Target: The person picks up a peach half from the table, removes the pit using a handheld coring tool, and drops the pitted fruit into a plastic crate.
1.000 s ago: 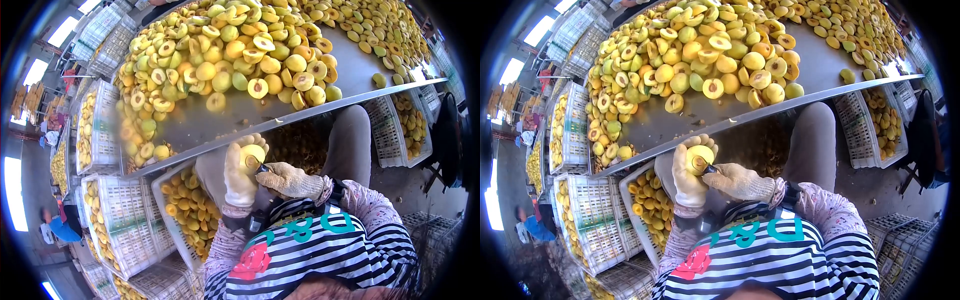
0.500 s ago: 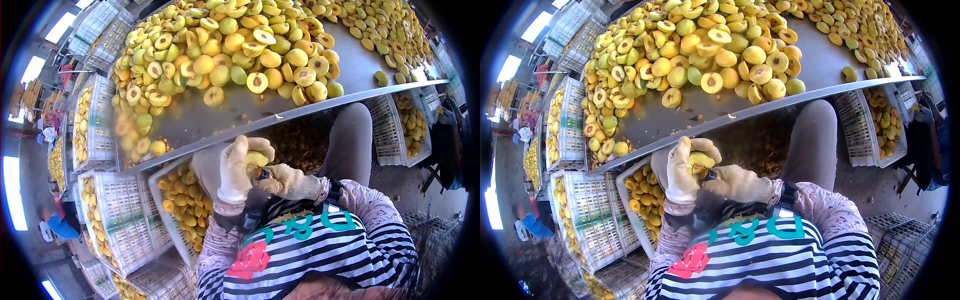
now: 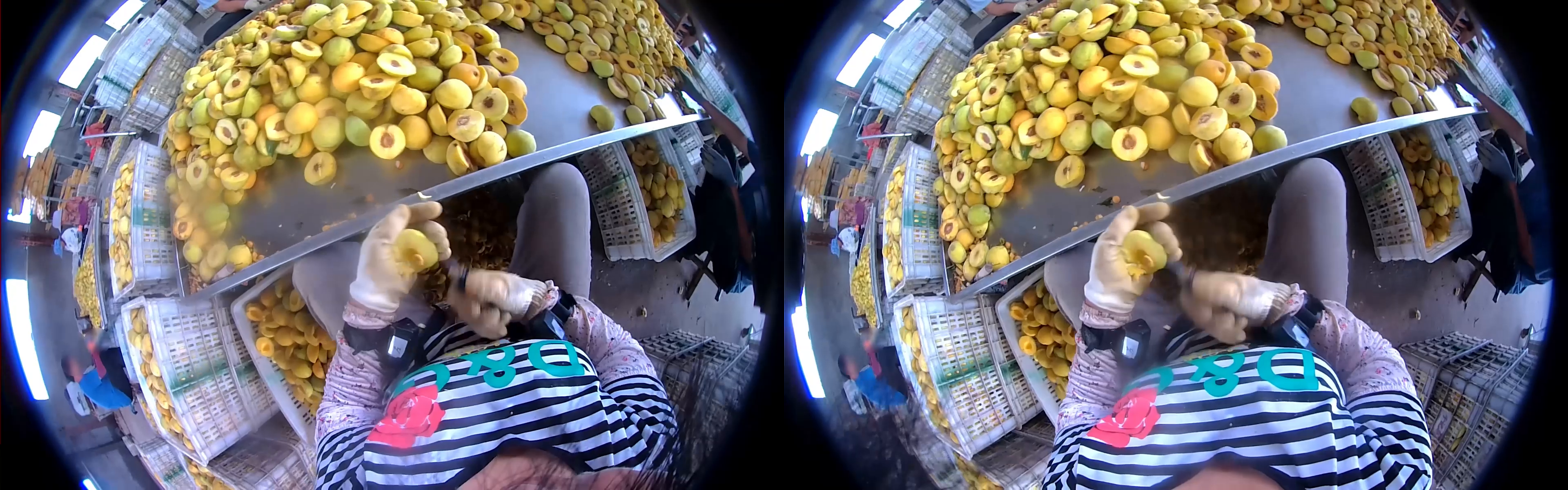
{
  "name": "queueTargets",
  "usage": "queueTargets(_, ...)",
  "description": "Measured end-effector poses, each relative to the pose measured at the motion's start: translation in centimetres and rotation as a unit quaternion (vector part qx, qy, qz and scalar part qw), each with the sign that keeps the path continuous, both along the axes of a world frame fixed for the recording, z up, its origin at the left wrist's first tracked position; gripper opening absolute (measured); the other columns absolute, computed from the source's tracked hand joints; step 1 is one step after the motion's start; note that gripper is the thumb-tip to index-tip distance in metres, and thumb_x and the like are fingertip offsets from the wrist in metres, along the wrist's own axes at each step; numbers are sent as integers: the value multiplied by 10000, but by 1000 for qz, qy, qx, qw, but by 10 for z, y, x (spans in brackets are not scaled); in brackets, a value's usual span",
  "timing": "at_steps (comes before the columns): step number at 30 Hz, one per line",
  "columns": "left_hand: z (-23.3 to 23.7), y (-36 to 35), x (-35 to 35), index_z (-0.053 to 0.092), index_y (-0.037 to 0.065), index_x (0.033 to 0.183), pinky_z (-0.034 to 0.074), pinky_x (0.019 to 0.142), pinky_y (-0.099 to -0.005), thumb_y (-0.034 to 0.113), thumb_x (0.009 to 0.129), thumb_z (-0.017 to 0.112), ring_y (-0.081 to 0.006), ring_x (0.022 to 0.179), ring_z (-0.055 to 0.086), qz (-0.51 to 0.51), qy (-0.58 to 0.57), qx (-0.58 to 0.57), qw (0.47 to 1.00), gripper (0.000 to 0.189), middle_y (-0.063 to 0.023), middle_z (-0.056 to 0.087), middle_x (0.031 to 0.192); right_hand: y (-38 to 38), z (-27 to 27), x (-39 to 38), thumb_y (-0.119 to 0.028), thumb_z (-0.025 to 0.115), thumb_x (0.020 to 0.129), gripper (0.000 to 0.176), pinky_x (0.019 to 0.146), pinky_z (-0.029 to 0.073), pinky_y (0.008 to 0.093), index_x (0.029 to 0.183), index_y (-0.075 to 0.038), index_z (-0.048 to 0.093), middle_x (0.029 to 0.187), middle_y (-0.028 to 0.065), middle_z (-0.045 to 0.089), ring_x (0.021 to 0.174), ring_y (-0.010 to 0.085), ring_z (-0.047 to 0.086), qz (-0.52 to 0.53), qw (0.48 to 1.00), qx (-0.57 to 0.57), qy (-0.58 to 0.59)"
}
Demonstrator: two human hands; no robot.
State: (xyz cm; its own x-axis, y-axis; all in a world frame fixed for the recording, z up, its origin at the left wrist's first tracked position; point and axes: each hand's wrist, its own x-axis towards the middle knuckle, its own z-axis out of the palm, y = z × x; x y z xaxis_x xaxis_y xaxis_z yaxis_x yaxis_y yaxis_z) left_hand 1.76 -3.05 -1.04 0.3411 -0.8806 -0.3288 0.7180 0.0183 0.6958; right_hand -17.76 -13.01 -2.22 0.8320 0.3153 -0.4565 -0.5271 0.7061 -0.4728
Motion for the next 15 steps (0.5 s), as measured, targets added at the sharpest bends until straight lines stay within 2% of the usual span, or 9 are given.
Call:
queueTargets(1,0,11,4,609,-84,1175,564,675,-369,319,1056,454,-286,718,669,48,-57,-9,997,448,-180,683,823,13,2,4,-616,487,996,522,398,307,260,814,-127,489,566,-26,369,426,97,338,-147,985,-79,41)
queueTargets(2,0,26,11,608,-86,1175,567,676,-374,314,1057,449,-287,716,668,95,-116,-15,989,446,-180,682,820,20,-2,16,-634,459,998,525,406,291,284,827,-139,498,561,-30,359,425,100,309,-217,966,-65,124)
queueTargets(3,-3,44,23,611,-86,1166,569,684,-370,303,1057,445,-277,719,666,146,-249,-2,957,436,-172,683,838,19,-13,19,-627,445,1007,515,414,274,285,834,-146,498,567,-32,359,428,99,297,-213,969,-24,121)
queueTargets(5,-3,87,44,620,-76,1150,570,710,-359,277,1053,441,-256,743,662,261,-365,51,892,407,-157,682,883,22,-18,28,-610,433,1020,491,426,249,286,845,-156,498,575,-36,358,433,96,283,-201,974,0,109)
queueTargets(8,-17,160,55,643,-29,1145,560,761,-334,249,1041,459,-218,833,659,382,-352,185,834,349,-130,681,965,38,-5,46,-575,441,1033,453,436,236,285,850,-164,496,581,-40,355,440,91,277,-176,979,-39,94)
queueTargets(10,-74,215,64,644,-11,1186,553,780,-343,253,1038,464,-210,850,657,444,-305,240,808,352,-106,679,952,47,0,57,-550,447,1041,434,438,241,282,849,-164,494,582,-41,356,443,88,278,-165,980,-57,94)
queueTargets(12,-134,266,63,671,-23,1158,543,817,-365,282,1019,498,-278,876,666,492,-361,361,706,378,-131,704,959,50,-6,61,-528,446,1049,421,434,244,280,851,-159,494,582,-38,367,438,88,283,-152,985,-21,76)
queueTargets(14,-170,315,52,638,-16,1232,525,870,-453,279,996,547,-360,984,654,405,-607,495,471,388,-168,697,1083,50,-17,59,-520,446,1051,417,429,248,279,852,-156,493,582,-38,371,433,87,287,-149,987,-14,55)
queueTargets(15,-178,326,44,626,-3,1244,504,902,-484,263,979,569,-387,1048,629,303,-562,652,410,379,-181,674,1150,51,-8,60,-515,447,1052,414,426,251,279,852,-154,492,580,-37,372,429,86,289,-150,986,-47,60)
